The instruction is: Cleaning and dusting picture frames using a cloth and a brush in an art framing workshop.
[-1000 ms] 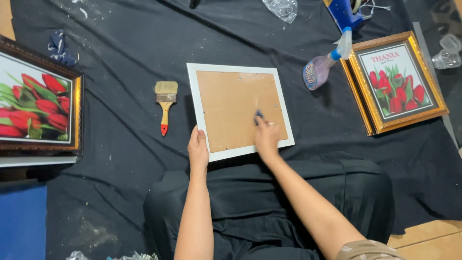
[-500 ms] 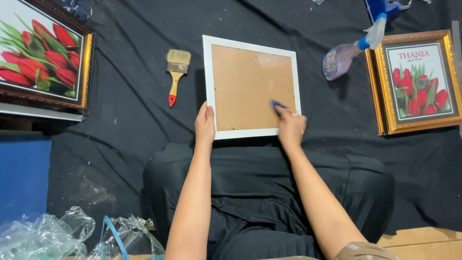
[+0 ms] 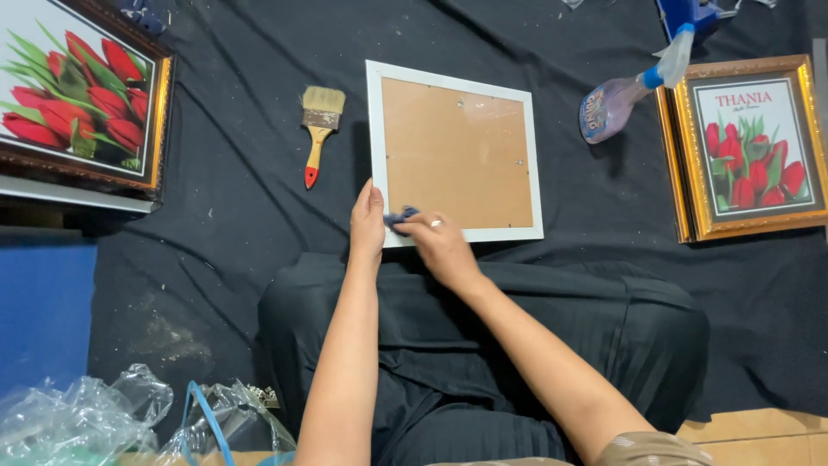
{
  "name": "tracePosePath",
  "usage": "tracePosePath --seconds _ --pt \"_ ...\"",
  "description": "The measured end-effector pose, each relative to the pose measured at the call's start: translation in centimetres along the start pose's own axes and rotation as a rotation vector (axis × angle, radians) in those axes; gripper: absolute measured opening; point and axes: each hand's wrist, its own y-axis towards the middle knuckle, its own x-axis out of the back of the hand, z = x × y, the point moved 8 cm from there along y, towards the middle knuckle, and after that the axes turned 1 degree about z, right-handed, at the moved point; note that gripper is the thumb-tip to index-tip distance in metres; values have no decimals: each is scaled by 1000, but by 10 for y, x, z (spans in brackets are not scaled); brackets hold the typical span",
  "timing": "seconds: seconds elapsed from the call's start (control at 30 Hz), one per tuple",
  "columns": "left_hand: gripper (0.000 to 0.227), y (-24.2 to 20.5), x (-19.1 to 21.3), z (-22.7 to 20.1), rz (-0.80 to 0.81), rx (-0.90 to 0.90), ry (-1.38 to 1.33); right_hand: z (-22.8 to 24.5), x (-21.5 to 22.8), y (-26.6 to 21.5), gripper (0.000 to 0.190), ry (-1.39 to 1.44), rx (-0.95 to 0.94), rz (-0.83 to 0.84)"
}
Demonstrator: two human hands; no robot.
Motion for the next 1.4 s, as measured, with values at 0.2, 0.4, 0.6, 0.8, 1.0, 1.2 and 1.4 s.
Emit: tracePosePath --seconds 0.2,0.4,0.6,0.8,1.0,1.2,1.4 --pt "60 0 -4 4 13 12 -39 -38 5 -22 31 -60 -305 -69" --pt "57 -5 -3 -1 4 -9 -15 18 1 4 30 -56 -111 -34" --pt "60 -3 -1 0 23 28 -60 -97 44 -45 28 -214 -409 51" --pt "60 -6 -3 -11 16 46 -53 -266 43 -137 21 -356 -980 -58" --pt "62 0 -2 -2 35 31 -17 -41 -3 0 28 163 -668 75" --pt "61 -4 -3 -6 30 52 25 -26 -9 29 31 77 -356 -39" --pt "59 -3 -2 -6 10 44 -3 -154 72 -37 16 10 -735 -288"
